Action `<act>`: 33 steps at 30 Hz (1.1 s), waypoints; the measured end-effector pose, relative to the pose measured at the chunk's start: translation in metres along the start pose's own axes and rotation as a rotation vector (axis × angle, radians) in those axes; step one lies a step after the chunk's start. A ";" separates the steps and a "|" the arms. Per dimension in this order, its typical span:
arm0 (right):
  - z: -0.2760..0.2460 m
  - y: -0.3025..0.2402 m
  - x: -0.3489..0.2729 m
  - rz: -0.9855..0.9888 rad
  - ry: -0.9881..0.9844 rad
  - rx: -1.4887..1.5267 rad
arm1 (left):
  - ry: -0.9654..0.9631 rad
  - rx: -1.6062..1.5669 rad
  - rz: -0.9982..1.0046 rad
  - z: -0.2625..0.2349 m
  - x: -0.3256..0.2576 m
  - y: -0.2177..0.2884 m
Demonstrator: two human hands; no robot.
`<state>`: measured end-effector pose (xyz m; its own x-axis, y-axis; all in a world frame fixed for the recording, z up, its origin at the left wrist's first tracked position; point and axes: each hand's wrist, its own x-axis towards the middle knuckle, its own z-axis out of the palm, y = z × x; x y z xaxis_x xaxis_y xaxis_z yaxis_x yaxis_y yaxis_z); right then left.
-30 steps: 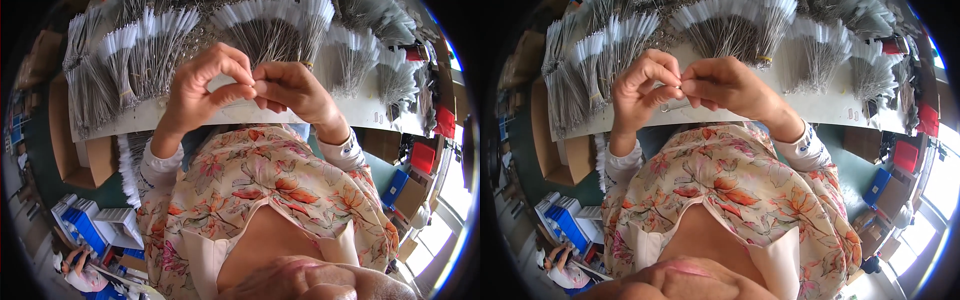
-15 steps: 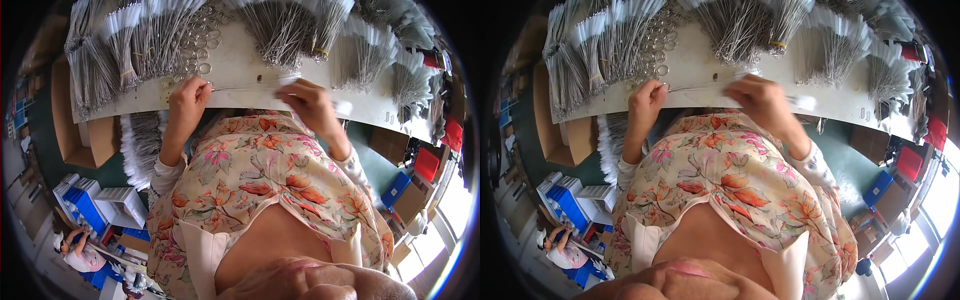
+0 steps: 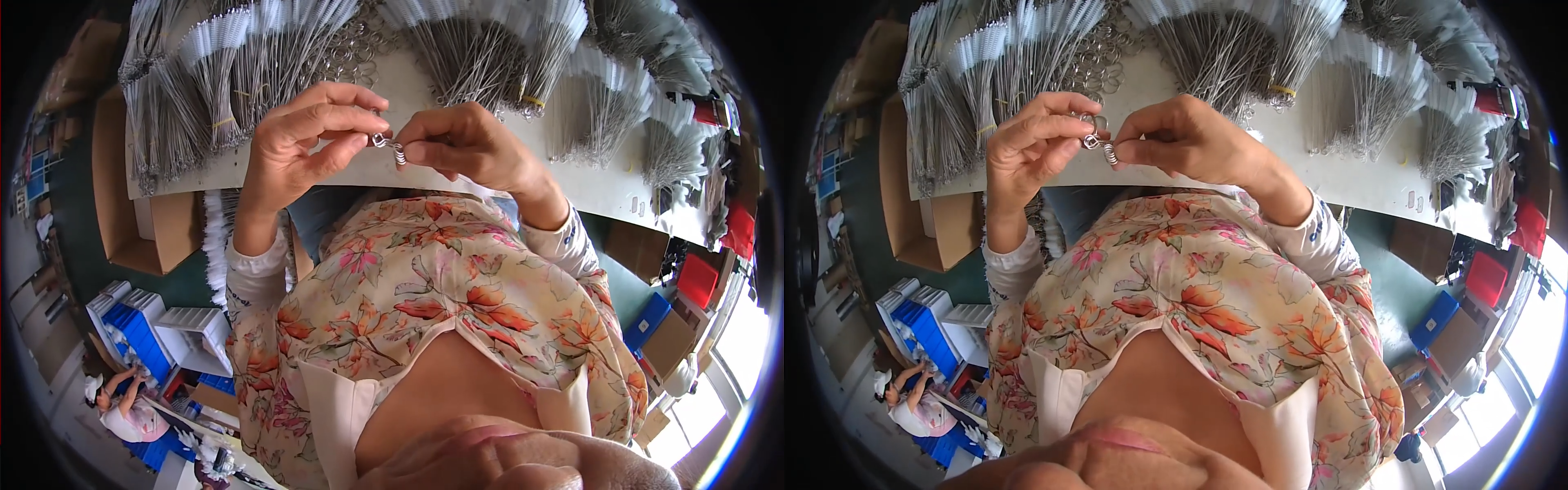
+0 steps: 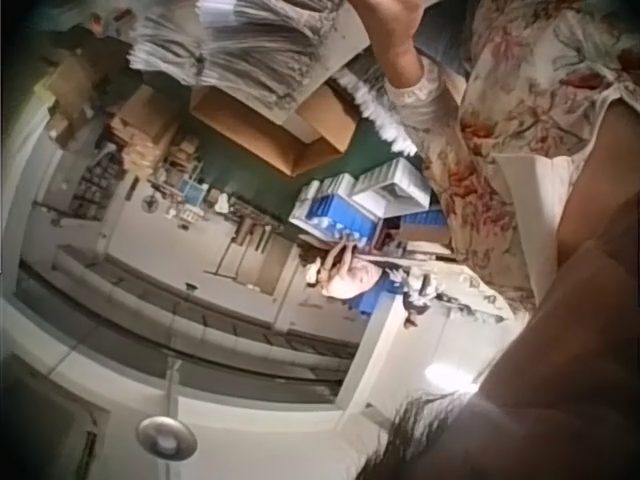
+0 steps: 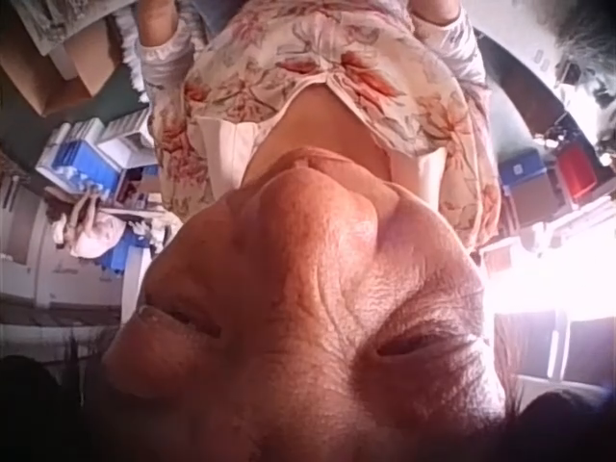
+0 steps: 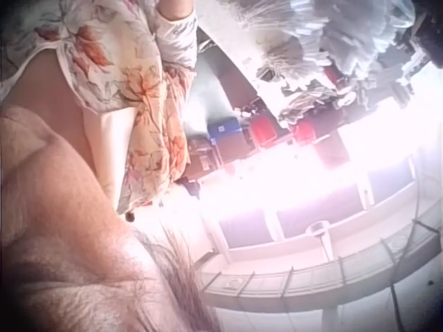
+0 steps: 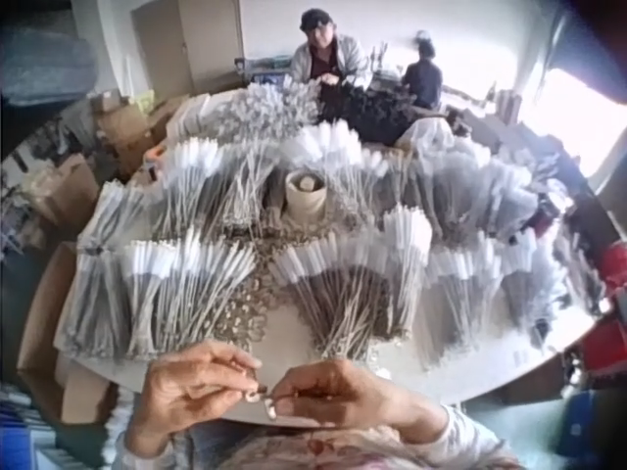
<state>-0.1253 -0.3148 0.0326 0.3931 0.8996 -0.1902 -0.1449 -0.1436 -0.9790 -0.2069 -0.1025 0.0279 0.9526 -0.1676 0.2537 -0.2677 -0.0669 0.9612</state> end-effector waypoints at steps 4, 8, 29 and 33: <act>-0.002 -0.003 0.002 0.008 -0.048 0.084 | 0.047 0.048 0.073 0.002 0.006 -0.002; -0.002 0.002 0.003 0.017 -0.031 0.077 | 0.158 -0.027 0.010 0.013 0.007 0.000; 0.006 -0.031 0.000 -0.169 0.343 0.067 | 0.248 0.494 0.320 0.022 0.029 0.026; 0.007 -0.028 -0.001 -0.192 0.364 0.090 | 0.216 0.259 0.186 0.018 0.032 0.025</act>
<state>-0.1274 -0.3087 0.0609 0.7136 0.6997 -0.0346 -0.1103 0.0635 -0.9919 -0.1861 -0.1273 0.0579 0.8852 0.0085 0.4651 -0.4406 -0.3055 0.8441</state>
